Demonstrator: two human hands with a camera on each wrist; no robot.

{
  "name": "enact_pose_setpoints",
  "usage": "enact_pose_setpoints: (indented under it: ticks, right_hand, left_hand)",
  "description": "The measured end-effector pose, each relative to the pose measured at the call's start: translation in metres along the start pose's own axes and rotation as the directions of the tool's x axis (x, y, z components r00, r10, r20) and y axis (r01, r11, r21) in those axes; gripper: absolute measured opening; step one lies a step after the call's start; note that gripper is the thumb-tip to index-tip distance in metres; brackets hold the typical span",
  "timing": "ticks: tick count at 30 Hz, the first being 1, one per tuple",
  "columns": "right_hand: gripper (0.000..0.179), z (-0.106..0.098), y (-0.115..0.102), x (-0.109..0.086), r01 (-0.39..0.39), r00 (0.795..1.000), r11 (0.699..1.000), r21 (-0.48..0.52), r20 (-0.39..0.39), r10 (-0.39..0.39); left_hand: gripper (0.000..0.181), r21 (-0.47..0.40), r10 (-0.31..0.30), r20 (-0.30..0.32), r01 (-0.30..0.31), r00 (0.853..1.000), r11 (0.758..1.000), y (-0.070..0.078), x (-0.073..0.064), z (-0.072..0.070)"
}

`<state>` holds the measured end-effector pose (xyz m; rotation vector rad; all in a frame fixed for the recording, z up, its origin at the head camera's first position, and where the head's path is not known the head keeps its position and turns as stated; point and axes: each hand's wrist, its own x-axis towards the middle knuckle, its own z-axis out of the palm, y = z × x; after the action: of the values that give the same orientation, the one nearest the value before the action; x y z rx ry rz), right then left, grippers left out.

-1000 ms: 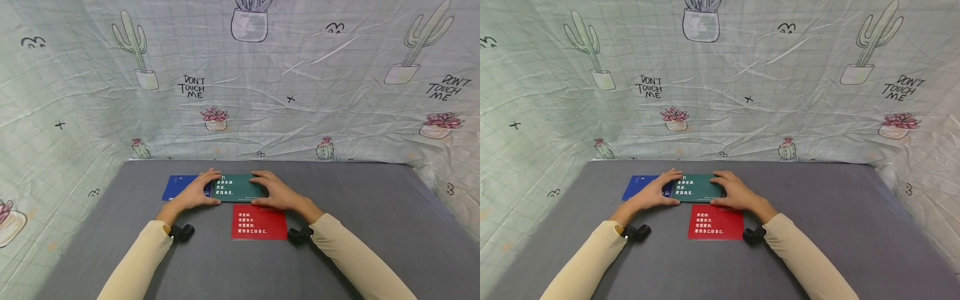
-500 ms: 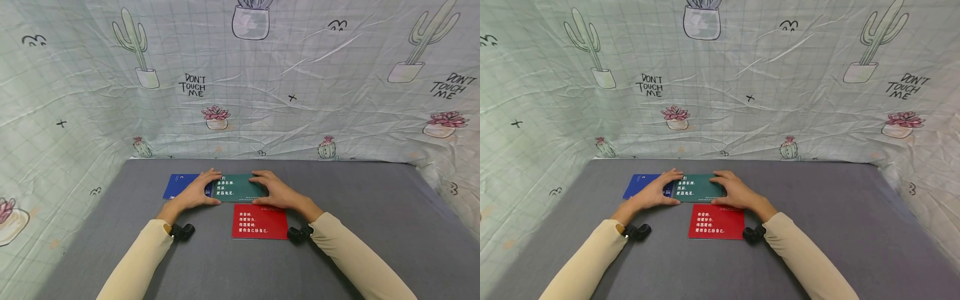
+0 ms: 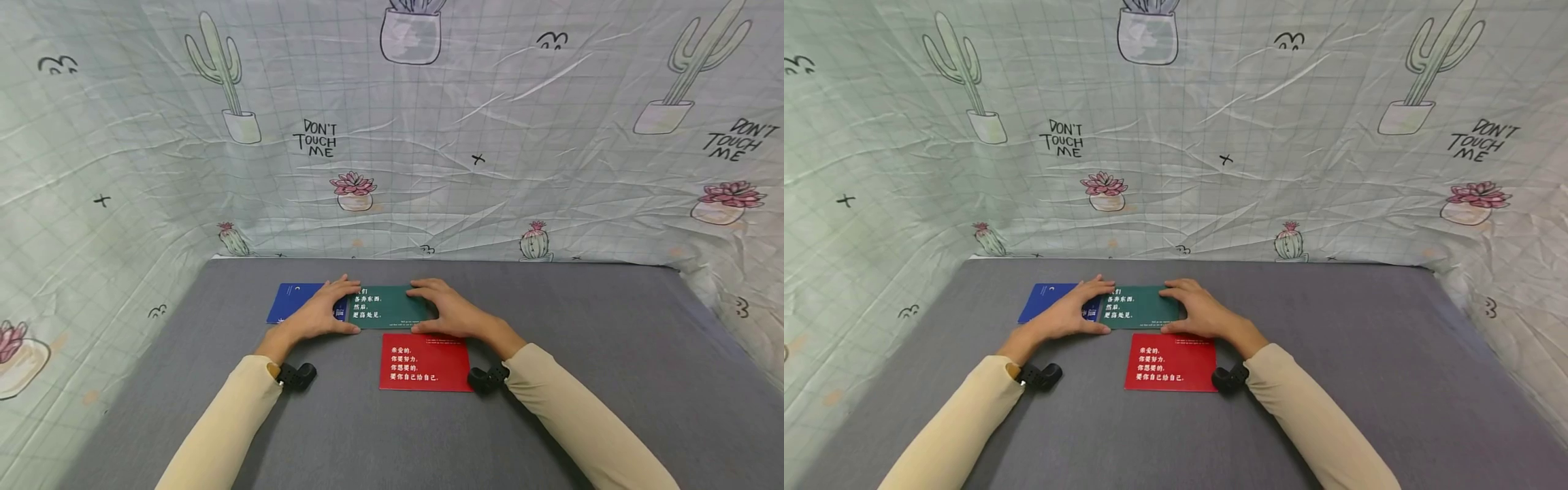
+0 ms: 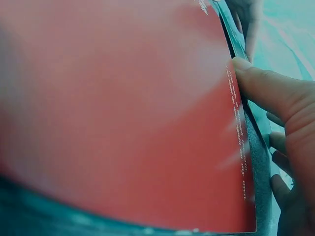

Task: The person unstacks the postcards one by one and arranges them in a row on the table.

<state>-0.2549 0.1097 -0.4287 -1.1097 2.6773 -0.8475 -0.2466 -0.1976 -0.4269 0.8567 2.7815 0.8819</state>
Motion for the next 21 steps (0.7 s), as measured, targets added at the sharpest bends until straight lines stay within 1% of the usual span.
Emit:
enact_pose_setpoints:
  ticks: [4, 10, 15, 21]
  right_hand:
    - [0.07, -0.002, 0.0005, 0.0013, -0.009, 1.0, 1.0, 0.004, 0.008, 0.009]
    - [0.069, -0.0029, 0.0021, 0.0038, 0.0, 1.0, 1.0, 0.007, 0.014, 0.0]
    - [0.069, -0.0013, 0.0035, 0.0043, 0.003, 1.0, 1.0, 0.018, 0.021, -0.003]
    - [0.067, 0.0017, 0.0052, 0.0028, 0.006, 1.0, 1.0, 0.014, 0.007, -0.006]
  left_hand:
    - [0.082, 0.003, 0.006, -0.005, -0.006, 1.0, 1.0, -0.0002, 0.0013, -0.0015]
    - [0.081, 0.014, 0.02, -0.011, -0.02, 1.0, 1.0, -0.0019, 0.0008, -0.0026]
    - [0.081, 0.013, 0.013, -0.008, -0.013, 1.0, 1.0, -0.0027, -0.0005, -0.003]
    - [0.081, 0.018, 0.001, 0.007, -0.001, 1.0, 1.0, -0.0021, -0.0008, -0.0024]
